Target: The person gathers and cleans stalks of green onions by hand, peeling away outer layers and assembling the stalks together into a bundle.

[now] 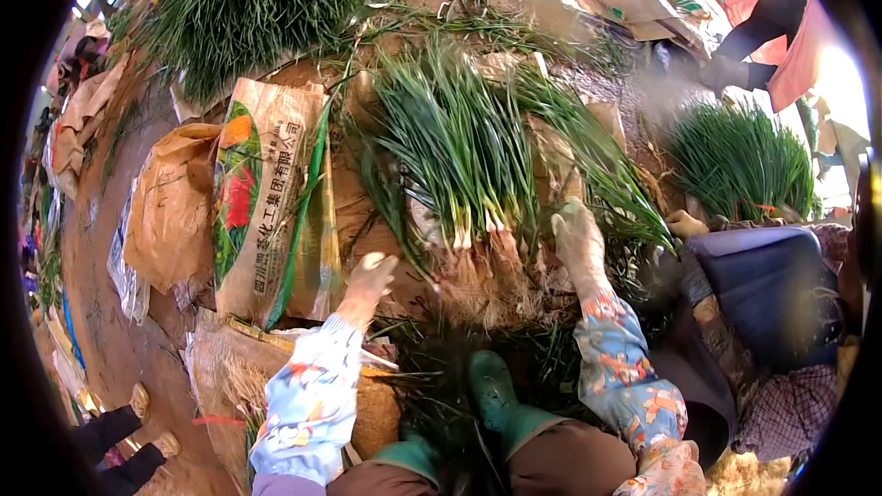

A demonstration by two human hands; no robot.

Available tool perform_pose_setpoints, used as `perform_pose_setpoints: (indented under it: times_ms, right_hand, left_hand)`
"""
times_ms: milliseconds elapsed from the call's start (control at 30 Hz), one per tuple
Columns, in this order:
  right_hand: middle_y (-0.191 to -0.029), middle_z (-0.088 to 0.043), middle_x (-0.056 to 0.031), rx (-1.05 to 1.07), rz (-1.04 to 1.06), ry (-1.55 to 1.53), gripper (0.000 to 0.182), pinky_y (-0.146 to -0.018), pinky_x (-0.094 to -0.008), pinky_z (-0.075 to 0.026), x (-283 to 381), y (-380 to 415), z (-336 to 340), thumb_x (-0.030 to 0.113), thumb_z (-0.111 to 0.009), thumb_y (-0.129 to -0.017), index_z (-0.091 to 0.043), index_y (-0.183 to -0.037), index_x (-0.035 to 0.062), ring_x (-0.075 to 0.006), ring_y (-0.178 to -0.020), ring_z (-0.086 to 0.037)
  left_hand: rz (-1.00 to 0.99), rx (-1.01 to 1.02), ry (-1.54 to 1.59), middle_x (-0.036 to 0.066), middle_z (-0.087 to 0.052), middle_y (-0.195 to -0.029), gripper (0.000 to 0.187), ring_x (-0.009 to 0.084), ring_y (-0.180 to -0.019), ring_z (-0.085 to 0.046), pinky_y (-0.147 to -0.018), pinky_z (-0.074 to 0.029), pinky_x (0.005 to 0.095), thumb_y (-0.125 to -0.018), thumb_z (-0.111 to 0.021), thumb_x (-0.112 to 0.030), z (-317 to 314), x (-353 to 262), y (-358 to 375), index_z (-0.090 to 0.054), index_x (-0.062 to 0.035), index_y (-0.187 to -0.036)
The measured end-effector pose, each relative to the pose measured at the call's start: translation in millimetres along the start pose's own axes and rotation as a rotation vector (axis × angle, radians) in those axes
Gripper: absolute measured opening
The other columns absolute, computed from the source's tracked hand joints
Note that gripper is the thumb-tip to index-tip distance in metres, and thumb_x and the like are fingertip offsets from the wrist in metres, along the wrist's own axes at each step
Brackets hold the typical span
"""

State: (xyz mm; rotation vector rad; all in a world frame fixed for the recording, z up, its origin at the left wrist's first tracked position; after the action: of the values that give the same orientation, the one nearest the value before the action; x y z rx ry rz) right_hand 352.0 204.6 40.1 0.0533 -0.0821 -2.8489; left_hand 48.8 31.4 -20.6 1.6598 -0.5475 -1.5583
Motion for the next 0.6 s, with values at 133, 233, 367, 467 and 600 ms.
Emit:
perform_pose_setpoints:
  times_ms: [133,233,367,467,600]
  right_hand:
    - [-0.115,-0.049,-0.0077,-0.126,-0.193,-1.442,0.035,-0.088,-0.0258,-0.038,-9.8,31.9,43.6,0.019,-0.048,-0.086,-0.043,-0.117,0.0014,-0.0159,-0.100,-0.048]
    - [-0.099,-0.057,-0.0061,-0.012,-0.195,-2.182,0.027,-0.075,-0.0263,-0.046,25.5,23.1,42.5,0.017,-0.053,-0.083,-0.052,-0.107,0.0048,-0.0161,-0.081,-0.056]
    - [-0.073,-0.059,-0.0066,-0.041,0.150,-0.652,0.021,-0.065,-0.0314,-0.047,108.7,22.3,78.2,0.029,-0.053,-0.082,-0.058,-0.084,0.0088,-0.0218,-0.068,-0.057]
    - [-0.078,-0.061,-0.0117,0.415,0.001,-0.335,0.029,-0.067,-0.0364,-0.046,138.5,10.6,23.5,0.035,-0.054,-0.080,-0.058,-0.082,0.0066,-0.0260,-0.072,-0.059]
    - [-0.073,-0.061,-0.0129,0.208,0.016,-0.643,0.025,-0.062,-0.0360,-0.046,132.8,3.5,-0.2,0.030,-0.056,-0.079,-0.057,-0.082,0.0054,-0.0246,-0.069,-0.060]
  left_hand:
    - [-0.056,-0.079,0.226,0.007,-0.051,-0.110,0.041,0.0153,-0.085,-0.056,-0.071,-0.044,0.0275,-0.082,-0.054,-0.025,34.4,28.4,22.6,-0.045,-0.0045,-0.116]
    - [-0.149,-0.146,0.245,0.006,-0.053,-0.106,0.040,0.0144,-0.084,-0.056,-0.071,-0.044,0.0267,-0.081,-0.056,-0.026,40.3,19.2,45.2,-0.047,-0.0054,-0.114]
    - [-0.293,-0.038,0.291,0.004,-0.056,-0.102,0.041,0.0141,-0.085,-0.056,-0.072,-0.044,0.0265,-0.079,-0.059,-0.032,17.5,19.0,59.3,-0.051,-0.0065,-0.111]
    - [-0.366,0.031,0.092,0.007,-0.056,-0.105,0.039,0.0147,-0.091,-0.054,-0.080,-0.042,0.0258,-0.082,-0.057,-0.027,-12.7,3.3,71.8,-0.050,-0.0030,-0.112]
    - [-0.537,0.015,-0.160,0.012,-0.056,-0.107,0.033,0.0177,-0.097,-0.053,-0.083,-0.041,0.0274,-0.084,-0.053,-0.019,-31.3,-14.2,81.4,-0.050,-0.0021,-0.112]
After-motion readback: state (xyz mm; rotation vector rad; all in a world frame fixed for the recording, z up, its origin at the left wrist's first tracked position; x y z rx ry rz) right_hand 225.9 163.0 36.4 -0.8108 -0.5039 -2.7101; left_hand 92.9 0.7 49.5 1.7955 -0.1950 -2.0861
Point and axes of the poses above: each hand's wrist, its own y-axis away from the middle knuckle, its own z-axis out of the back of the hand, x = y × z, the point moved 8 cm from there along -y, towards the middle knuckle
